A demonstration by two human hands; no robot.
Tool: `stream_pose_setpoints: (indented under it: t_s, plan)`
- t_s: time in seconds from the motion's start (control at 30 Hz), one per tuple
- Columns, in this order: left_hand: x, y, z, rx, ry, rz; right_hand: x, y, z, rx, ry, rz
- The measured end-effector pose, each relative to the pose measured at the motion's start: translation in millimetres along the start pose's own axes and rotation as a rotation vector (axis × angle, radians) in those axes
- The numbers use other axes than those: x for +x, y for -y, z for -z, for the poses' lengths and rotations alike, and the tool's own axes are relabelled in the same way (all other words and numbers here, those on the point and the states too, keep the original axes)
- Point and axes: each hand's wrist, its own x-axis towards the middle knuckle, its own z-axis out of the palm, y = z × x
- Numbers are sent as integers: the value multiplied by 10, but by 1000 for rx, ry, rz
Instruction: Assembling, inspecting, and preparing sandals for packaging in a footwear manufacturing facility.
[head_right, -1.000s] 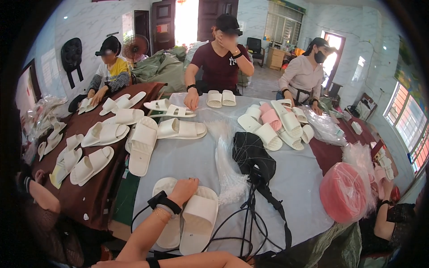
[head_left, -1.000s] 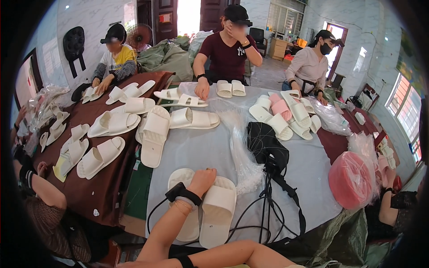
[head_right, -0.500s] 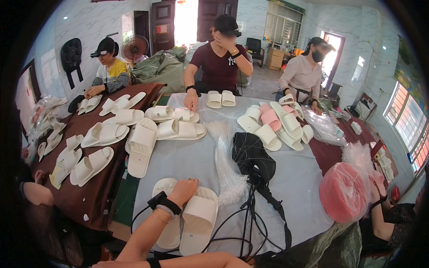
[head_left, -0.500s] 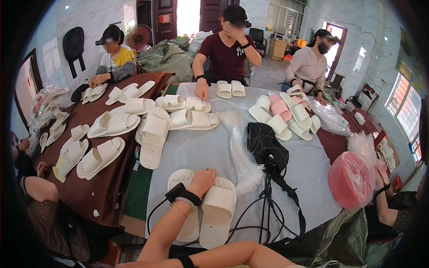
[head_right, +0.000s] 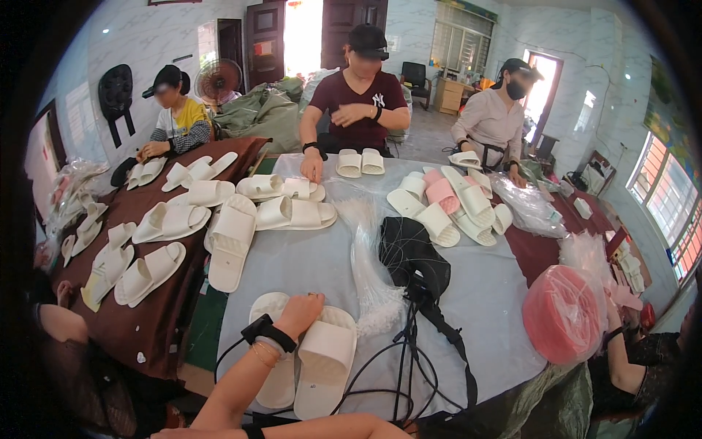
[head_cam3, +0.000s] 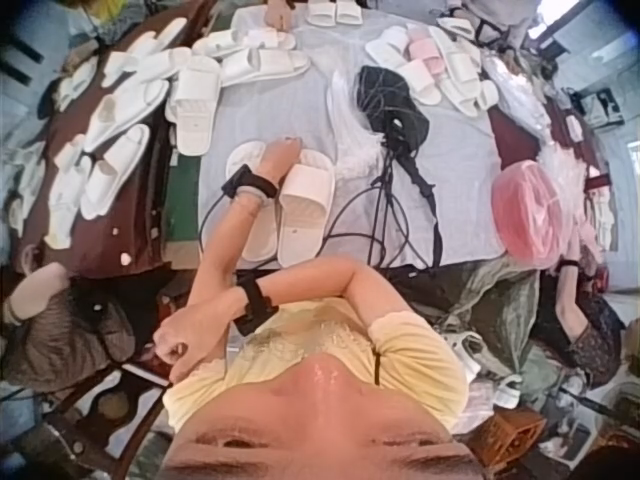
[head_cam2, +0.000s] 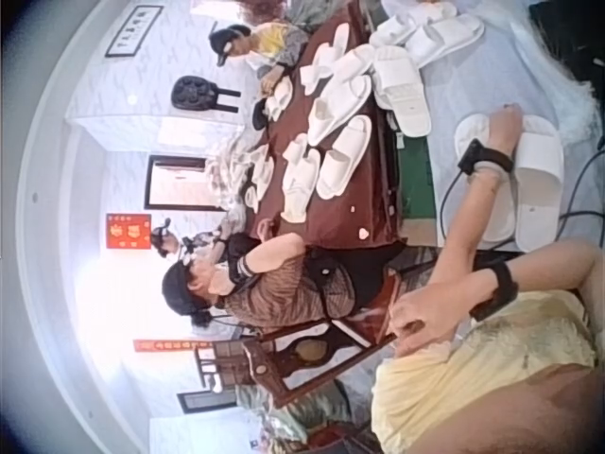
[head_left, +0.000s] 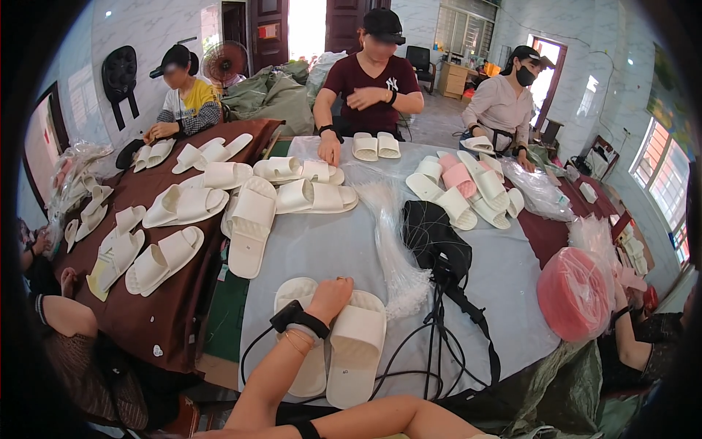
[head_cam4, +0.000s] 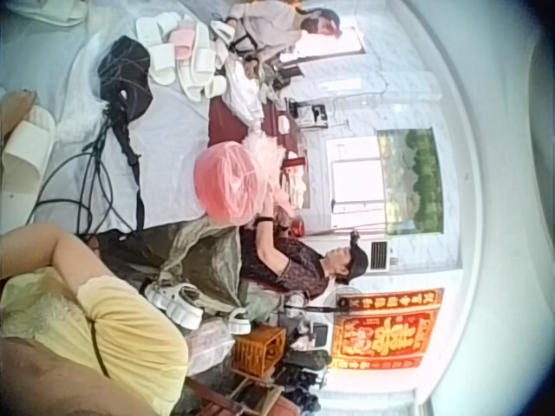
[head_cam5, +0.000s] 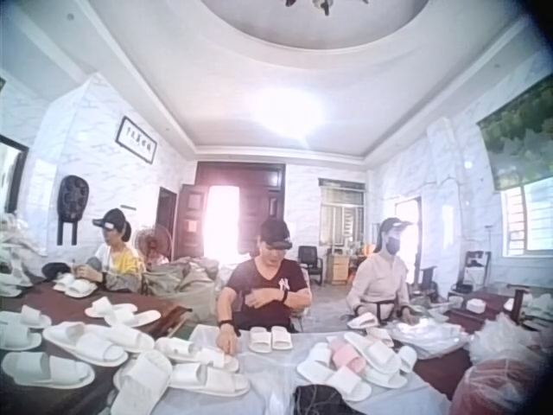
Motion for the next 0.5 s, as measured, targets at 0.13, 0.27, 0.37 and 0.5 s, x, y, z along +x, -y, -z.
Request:
stream_pose_setpoints:
  t_s: [0.13,0.27,0.37,0.5]
  plan:
    - [35,-56,-3,-5,-3,-10,-23,-23,-102,141,-154,108]
    - [0,-13,-92,-52,-21,10,-30,-88,-73,84,-207,244]
    - [-92,45,-117,-177,-66,30,-10,72,8,64,-244,205]
    - [-71,108,-142,-327,2,43,-40,115,22,3,-251,244]
